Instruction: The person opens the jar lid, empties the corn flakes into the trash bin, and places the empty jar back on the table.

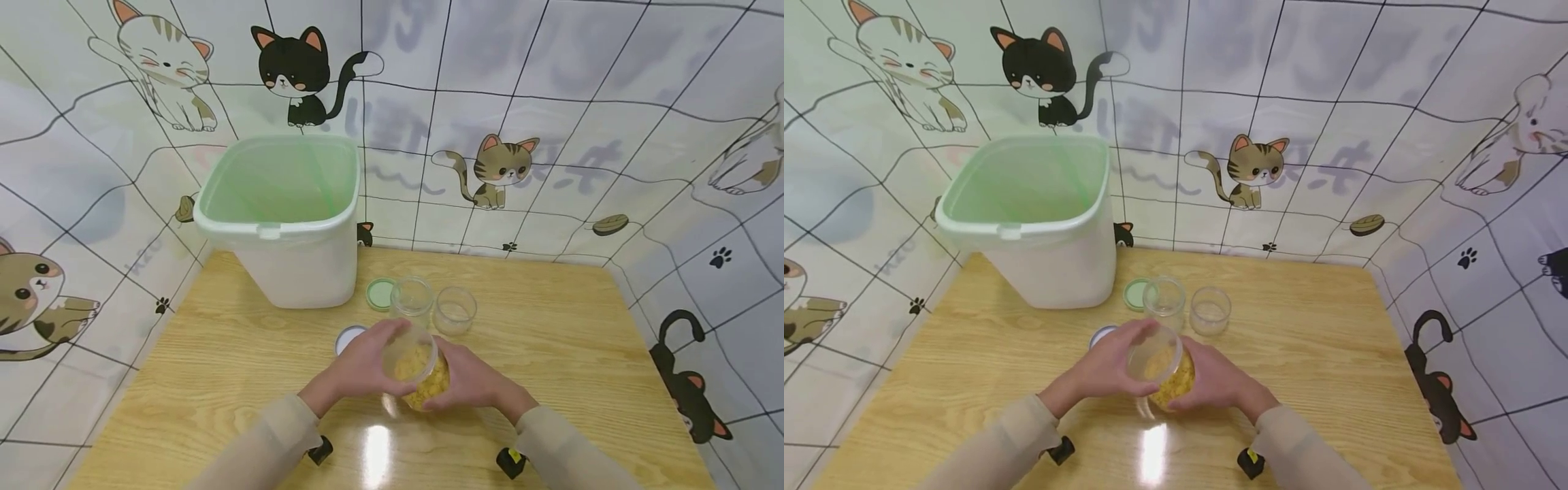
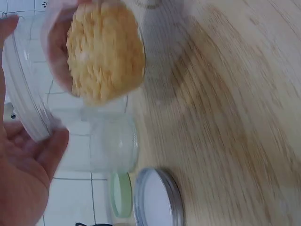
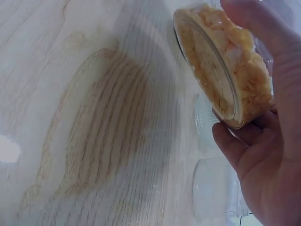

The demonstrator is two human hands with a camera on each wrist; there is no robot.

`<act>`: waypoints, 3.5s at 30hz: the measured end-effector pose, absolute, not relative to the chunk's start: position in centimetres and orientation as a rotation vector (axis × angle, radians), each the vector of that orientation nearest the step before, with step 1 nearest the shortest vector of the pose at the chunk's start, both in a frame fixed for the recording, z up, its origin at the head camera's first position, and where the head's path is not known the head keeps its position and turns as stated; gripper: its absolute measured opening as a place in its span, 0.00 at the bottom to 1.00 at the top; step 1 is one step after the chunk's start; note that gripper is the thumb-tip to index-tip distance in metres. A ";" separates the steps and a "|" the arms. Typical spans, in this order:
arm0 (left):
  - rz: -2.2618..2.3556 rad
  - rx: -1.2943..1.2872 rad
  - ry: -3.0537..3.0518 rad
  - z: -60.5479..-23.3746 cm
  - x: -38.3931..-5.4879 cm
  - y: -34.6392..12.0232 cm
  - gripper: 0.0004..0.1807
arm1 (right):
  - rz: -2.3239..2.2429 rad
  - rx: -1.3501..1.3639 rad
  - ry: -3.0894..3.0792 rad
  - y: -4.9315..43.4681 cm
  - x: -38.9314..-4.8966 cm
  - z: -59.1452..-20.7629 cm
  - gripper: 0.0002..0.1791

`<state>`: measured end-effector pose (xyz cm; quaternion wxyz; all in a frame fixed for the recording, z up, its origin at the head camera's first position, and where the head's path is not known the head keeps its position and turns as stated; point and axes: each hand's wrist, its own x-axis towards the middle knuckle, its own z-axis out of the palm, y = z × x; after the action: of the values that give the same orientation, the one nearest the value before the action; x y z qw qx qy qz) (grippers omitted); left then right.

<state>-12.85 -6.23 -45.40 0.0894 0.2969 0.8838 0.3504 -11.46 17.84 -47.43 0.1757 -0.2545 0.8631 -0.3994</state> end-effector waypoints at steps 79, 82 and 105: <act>0.999 0.913 2.354 -43.8 -13.8 -7.9 0.68 | -1.033 -0.675 2.530 18.3 -11.5 -47.5 0.61; 1.019 0.914 2.323 -43.9 -13.9 -8.1 0.68 | -1.035 -0.682 2.534 18.3 -11.5 -47.5 0.61; 0.918 1.106 2.341 -44.2 -13.7 -7.9 0.61 | -1.024 -0.677 2.540 18.3 -11.5 -47.7 0.62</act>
<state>-13.74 -7.85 -44.17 0.1959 0.3947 0.8357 0.3278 -11.54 18.30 -47.67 0.1597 -0.2370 0.8888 -0.3583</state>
